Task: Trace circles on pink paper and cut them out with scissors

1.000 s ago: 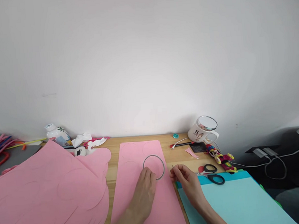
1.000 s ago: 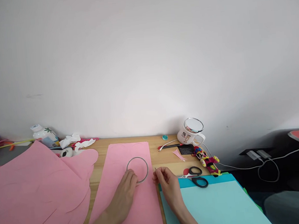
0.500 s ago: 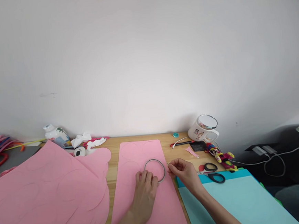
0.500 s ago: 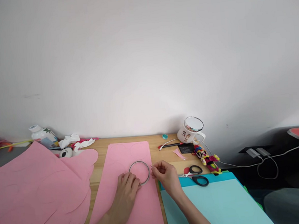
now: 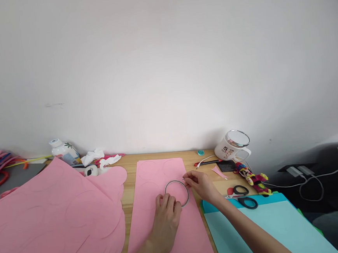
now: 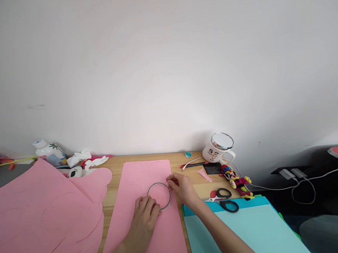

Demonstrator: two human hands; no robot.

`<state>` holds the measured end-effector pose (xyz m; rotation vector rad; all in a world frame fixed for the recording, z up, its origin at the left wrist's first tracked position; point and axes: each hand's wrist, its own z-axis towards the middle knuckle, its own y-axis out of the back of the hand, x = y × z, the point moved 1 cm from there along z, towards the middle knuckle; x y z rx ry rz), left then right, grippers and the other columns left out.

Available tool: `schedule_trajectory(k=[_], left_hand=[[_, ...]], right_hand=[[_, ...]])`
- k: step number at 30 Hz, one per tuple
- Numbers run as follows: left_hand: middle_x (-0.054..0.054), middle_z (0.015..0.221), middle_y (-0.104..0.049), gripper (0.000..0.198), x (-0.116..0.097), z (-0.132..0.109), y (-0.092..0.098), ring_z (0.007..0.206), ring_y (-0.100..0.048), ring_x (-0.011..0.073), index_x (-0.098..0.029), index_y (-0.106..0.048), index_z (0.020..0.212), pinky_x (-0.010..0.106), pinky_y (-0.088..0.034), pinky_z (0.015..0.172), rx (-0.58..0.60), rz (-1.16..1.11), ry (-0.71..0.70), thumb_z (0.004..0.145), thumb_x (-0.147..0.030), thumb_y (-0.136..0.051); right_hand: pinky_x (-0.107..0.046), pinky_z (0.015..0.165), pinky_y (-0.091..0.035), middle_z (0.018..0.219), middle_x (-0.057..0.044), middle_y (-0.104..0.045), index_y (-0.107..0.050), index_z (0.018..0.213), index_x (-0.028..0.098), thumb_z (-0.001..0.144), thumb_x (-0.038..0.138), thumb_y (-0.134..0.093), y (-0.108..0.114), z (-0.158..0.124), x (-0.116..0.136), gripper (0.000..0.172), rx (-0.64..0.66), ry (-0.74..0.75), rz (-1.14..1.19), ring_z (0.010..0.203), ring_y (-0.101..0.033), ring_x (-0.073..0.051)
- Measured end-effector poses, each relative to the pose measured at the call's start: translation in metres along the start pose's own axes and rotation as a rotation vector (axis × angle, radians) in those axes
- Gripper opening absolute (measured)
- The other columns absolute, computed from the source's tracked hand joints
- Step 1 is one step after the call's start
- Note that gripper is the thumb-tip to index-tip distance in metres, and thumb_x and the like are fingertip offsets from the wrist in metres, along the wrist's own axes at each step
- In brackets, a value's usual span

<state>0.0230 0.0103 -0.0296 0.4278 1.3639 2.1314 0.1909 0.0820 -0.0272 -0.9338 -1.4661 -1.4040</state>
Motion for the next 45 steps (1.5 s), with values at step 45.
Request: schedule_trajectory(k=[45], left_hand=[[0.021,0.126,-0.047,0.052,0.010,0.028,-0.007,0.118,-0.039,0.0383,-0.008,-0.041,0.125,0.053,-0.032,0.095,0.314,-0.041,-0.199,0.073,-0.011,-0.048]], right_hand=[[-0.022,0.062,-0.035,0.076,-0.003,-0.057,-0.060,0.077,0.017,0.068,-0.001,-0.051,-0.027,0.067,0.050,0.022,0.701,0.441,-0.701,0.072,-0.051,-0.014]])
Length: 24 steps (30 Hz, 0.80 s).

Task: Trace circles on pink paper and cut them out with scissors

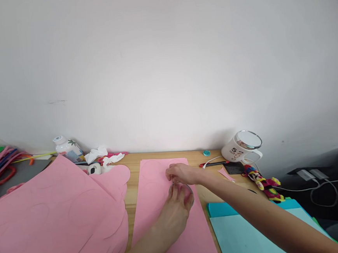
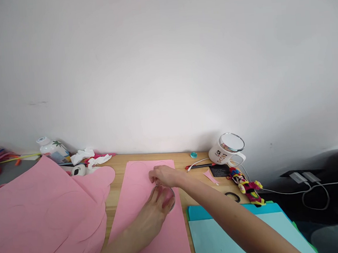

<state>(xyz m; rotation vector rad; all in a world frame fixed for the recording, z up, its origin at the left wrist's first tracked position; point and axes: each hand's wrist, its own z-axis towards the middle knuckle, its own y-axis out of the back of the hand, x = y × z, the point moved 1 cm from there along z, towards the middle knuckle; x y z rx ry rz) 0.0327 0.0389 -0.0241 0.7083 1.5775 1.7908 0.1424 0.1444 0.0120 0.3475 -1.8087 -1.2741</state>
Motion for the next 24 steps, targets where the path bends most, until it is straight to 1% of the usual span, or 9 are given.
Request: schedule_trajectory(k=[3,7,11,15,19,21,24], left_hand=[[0.022,0.126,-0.046,0.051,0.000,0.002,0.005,0.116,-0.041,0.0366,-0.008,-0.043,0.122,0.051,-0.035,0.093,-0.004,0.004,0.009,0.071,-0.008,-0.047],[0.021,0.123,-0.049,0.050,0.000,0.004,0.007,0.113,-0.045,0.0355,-0.009,-0.044,0.121,0.049,-0.036,0.091,0.080,0.077,0.002,0.071,-0.009,-0.048],[0.024,0.121,-0.049,0.050,0.000,0.005,0.011,0.112,-0.045,0.0374,-0.007,-0.045,0.122,0.049,-0.037,0.089,0.128,0.106,-0.019,0.072,-0.011,-0.050],[0.021,0.118,-0.051,0.048,0.002,0.007,0.022,0.107,-0.047,0.0336,-0.010,-0.047,0.118,0.044,-0.038,0.086,0.184,0.108,-0.026,0.071,-0.009,-0.050],[0.015,0.108,-0.054,0.051,0.005,0.012,0.033,0.099,-0.048,0.0273,-0.015,-0.051,0.112,0.036,-0.040,0.078,0.250,0.024,-0.006,0.062,-0.005,-0.054],[0.014,0.104,-0.054,0.048,0.006,0.014,0.036,0.098,-0.047,0.0270,-0.016,-0.053,0.107,0.034,-0.040,0.075,0.271,-0.001,0.001,0.061,-0.004,-0.054],[0.013,0.094,-0.054,0.038,0.008,0.017,0.037,0.097,-0.047,0.0281,-0.017,-0.057,0.100,0.034,-0.039,0.071,0.285,-0.012,-0.004,0.065,-0.005,-0.052]], right_hand=[[-0.022,0.060,-0.034,0.079,-0.004,-0.056,-0.059,0.077,0.016,0.069,0.001,-0.051,0.003,-0.008,-0.006,0.019,-0.013,-0.035,-0.020,0.067,-0.049,-0.013],[-0.022,0.060,-0.034,0.084,-0.005,-0.057,-0.056,0.084,0.016,0.069,0.001,-0.050,0.002,-0.025,-0.013,0.022,-0.066,-0.104,-0.033,0.069,-0.049,-0.013],[-0.023,0.059,-0.032,0.077,-0.004,-0.059,-0.055,0.085,0.016,0.071,0.004,-0.050,-0.002,-0.041,-0.014,0.020,-0.137,-0.204,-0.035,0.070,-0.050,-0.015],[-0.022,0.056,-0.031,0.072,-0.002,-0.060,-0.054,0.083,0.016,0.069,0.003,-0.050,-0.008,-0.053,-0.010,0.020,-0.204,-0.322,-0.014,0.064,-0.050,-0.013],[-0.020,0.054,-0.031,0.065,0.001,-0.061,-0.051,0.079,0.017,0.064,0.000,-0.050,-0.016,-0.063,-0.004,0.022,-0.279,-0.468,0.025,0.060,-0.052,-0.012],[-0.020,0.052,-0.030,0.064,0.000,-0.062,-0.050,0.077,0.016,0.063,0.001,-0.051,-0.022,-0.069,0.000,0.022,-0.327,-0.558,0.043,0.059,-0.053,-0.012],[-0.020,0.051,-0.029,0.063,0.000,-0.064,-0.048,0.075,0.016,0.061,0.001,-0.053,-0.030,-0.078,0.009,0.022,-0.377,-0.670,0.081,0.059,-0.055,-0.013]])
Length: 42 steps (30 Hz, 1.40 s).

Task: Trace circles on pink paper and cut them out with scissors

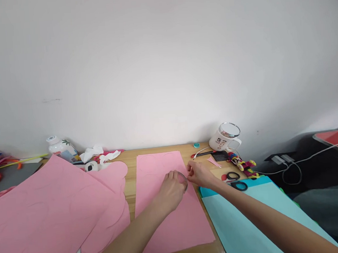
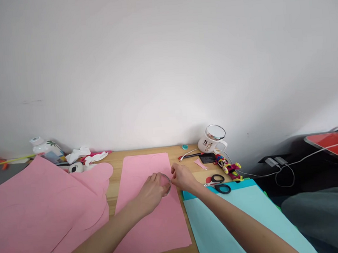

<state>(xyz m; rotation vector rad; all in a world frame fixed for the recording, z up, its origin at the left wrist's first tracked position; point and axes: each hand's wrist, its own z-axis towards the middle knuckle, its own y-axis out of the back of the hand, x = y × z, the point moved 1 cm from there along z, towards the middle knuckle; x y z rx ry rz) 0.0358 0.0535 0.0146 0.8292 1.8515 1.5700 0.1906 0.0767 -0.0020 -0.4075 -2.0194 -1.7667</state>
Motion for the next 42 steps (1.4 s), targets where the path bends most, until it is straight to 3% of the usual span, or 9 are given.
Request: schedule_trajectory(k=[6,13,17,23,30,35,39,42], left_hand=[[0.011,0.095,-0.053,0.025,0.004,0.005,0.005,0.092,-0.048,0.0243,-0.019,-0.060,0.086,0.031,-0.038,0.069,0.034,-0.006,-0.006,0.069,-0.003,-0.050],[0.012,0.093,-0.054,0.027,0.005,0.010,0.017,0.090,-0.048,0.0243,-0.017,-0.061,0.086,0.030,-0.039,0.067,0.112,0.031,-0.009,0.067,-0.001,-0.052],[0.011,0.092,-0.054,0.031,0.006,0.009,0.019,0.091,-0.047,0.0242,-0.018,-0.061,0.091,0.031,-0.039,0.069,0.116,0.024,-0.029,0.069,0.000,-0.048],[0.012,0.092,-0.054,0.026,0.004,0.006,0.022,0.090,-0.047,0.0235,-0.017,-0.061,0.086,0.030,-0.039,0.069,0.114,-0.021,-0.002,0.071,-0.001,-0.046],[0.011,0.088,-0.055,0.020,0.004,0.008,0.028,0.087,-0.048,0.0234,-0.018,-0.064,0.077,0.031,-0.039,0.070,0.124,-0.059,-0.002,0.072,-0.007,-0.047],[0.010,0.095,-0.054,0.023,0.009,0.009,0.032,0.089,-0.048,0.0233,-0.022,-0.064,0.091,0.031,-0.041,0.071,0.133,-0.069,-0.002,0.071,-0.018,-0.054],[0.009,0.093,-0.052,0.032,0.011,0.011,0.032,0.090,-0.048,0.0238,-0.025,-0.062,0.100,0.031,-0.042,0.070,0.135,-0.064,-0.001,0.068,-0.020,-0.058],[0.009,0.094,-0.051,0.040,0.012,0.013,0.031,0.091,-0.049,0.0246,-0.026,-0.061,0.104,0.031,-0.042,0.069,0.134,-0.061,-0.004,0.064,-0.022,-0.063]], right_hand=[[-0.019,0.050,-0.030,0.056,0.004,-0.064,-0.048,0.072,0.019,0.056,0.004,-0.060,-0.005,-0.031,0.006,0.025,-0.018,-0.133,0.098,0.055,-0.056,-0.012],[-0.019,0.047,-0.032,0.056,0.002,-0.060,-0.048,0.067,0.018,0.064,0.009,-0.051,-0.016,-0.040,0.004,0.010,-0.203,-0.338,0.161,0.051,-0.054,-0.012],[-0.019,0.043,-0.026,0.046,0.006,-0.048,-0.045,0.058,0.019,0.064,0.009,-0.049,-0.025,-0.037,0.007,0.011,-0.241,-0.356,0.172,0.040,-0.044,-0.009],[-0.023,0.043,-0.015,0.043,0.007,-0.022,-0.029,0.041,0.020,0.061,0.010,-0.051,-0.031,-0.036,0.012,0.031,-0.296,-0.315,0.127,0.044,-0.026,-0.007],[-0.020,0.044,-0.022,0.046,0.004,-0.040,-0.037,0.048,0.019,0.061,0.011,-0.048,-0.048,-0.055,0.030,0.019,-0.396,-0.316,0.106,0.048,-0.034,-0.009],[-0.018,0.043,-0.028,0.050,0.005,-0.048,-0.042,0.058,0.019,0.063,0.011,-0.048,-0.067,-0.073,0.044,0.012,-0.399,-0.179,0.082,0.046,-0.043,-0.009],[-0.020,0.046,-0.029,0.054,0.002,-0.051,-0.045,0.063,0.018,0.068,0.004,-0.041,-0.067,-0.083,0.036,0.015,-0.451,0.156,-0.163,0.047,-0.046,-0.011],[-0.024,0.048,-0.030,0.063,-0.002,-0.056,-0.046,0.067,0.018,0.072,0.000,-0.038,-0.057,-0.081,0.030,0.021,-0.364,0.428,-0.374,0.054,-0.050,-0.014]])
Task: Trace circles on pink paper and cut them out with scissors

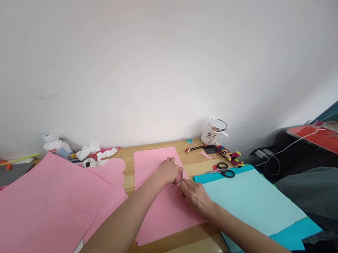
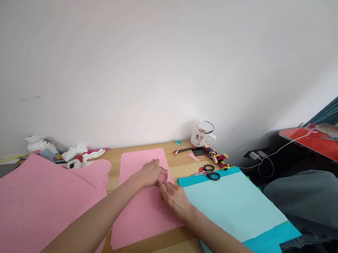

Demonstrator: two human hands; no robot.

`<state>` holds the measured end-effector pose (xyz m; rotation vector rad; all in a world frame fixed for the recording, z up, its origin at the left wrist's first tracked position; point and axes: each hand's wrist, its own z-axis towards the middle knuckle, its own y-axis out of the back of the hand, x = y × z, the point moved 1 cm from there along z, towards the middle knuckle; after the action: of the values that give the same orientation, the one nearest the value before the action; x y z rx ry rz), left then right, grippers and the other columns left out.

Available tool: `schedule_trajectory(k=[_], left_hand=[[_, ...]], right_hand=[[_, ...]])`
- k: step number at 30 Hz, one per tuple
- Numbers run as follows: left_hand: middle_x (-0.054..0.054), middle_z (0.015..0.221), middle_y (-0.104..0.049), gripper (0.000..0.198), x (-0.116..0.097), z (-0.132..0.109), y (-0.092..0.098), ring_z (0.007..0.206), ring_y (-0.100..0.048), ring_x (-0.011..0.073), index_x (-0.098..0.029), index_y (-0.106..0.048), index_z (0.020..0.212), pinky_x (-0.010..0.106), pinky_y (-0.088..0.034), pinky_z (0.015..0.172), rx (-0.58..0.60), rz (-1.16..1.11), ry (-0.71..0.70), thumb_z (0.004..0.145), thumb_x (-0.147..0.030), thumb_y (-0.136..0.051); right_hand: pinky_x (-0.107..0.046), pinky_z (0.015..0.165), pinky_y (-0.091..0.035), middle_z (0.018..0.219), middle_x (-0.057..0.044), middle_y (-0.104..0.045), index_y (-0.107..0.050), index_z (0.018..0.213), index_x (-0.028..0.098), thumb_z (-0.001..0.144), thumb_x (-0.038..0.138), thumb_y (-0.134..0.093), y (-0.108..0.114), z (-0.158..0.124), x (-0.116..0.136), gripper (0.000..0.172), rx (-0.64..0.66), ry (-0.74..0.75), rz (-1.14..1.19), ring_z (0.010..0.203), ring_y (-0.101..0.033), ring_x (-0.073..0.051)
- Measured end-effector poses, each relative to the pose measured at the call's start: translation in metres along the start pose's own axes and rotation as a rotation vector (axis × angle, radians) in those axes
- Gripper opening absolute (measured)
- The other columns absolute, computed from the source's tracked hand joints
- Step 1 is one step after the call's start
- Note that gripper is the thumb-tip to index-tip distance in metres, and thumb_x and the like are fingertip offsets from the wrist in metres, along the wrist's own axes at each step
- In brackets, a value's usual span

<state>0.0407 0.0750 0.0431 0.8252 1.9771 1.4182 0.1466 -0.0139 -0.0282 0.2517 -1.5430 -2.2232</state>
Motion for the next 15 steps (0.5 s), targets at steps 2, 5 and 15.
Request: schedule_trajectory(k=[2,5,15], left_hand=[[0.010,0.096,-0.051,0.039,0.000,0.000,-0.001,0.091,-0.049,0.0245,-0.026,-0.061,0.105,0.031,-0.042,0.070,-0.003,0.002,-0.003,0.066,-0.022,-0.063],[0.009,0.096,-0.052,0.032,0.000,-0.001,-0.002,0.092,-0.049,0.0232,-0.026,-0.061,0.103,0.030,-0.041,0.071,-0.014,0.000,-0.009,0.074,-0.016,-0.053],[0.009,0.089,-0.053,0.027,-0.002,-0.004,-0.002,0.093,-0.048,0.0242,-0.024,-0.061,0.099,0.030,-0.041,0.071,-0.023,0.010,-0.034,0.073,-0.019,-0.054]], right_hand=[[-0.026,0.048,-0.032,0.067,-0.004,-0.057,-0.046,0.070,0.018,0.076,-0.001,-0.037,0.003,0.005,-0.003,0.022,0.079,0.197,-0.097,0.057,-0.051,-0.016],[-0.027,0.046,-0.032,0.073,-0.008,-0.058,-0.047,0.076,0.016,0.075,-0.003,-0.038,0.004,0.014,-0.002,0.021,0.146,0.326,-0.165,0.059,-0.052,-0.018],[-0.027,0.044,-0.032,0.070,-0.006,-0.057,-0.047,0.079,0.015,0.064,-0.006,-0.046,0.009,0.008,-0.033,0.026,0.226,0.272,-0.266,0.057,-0.054,-0.018]])
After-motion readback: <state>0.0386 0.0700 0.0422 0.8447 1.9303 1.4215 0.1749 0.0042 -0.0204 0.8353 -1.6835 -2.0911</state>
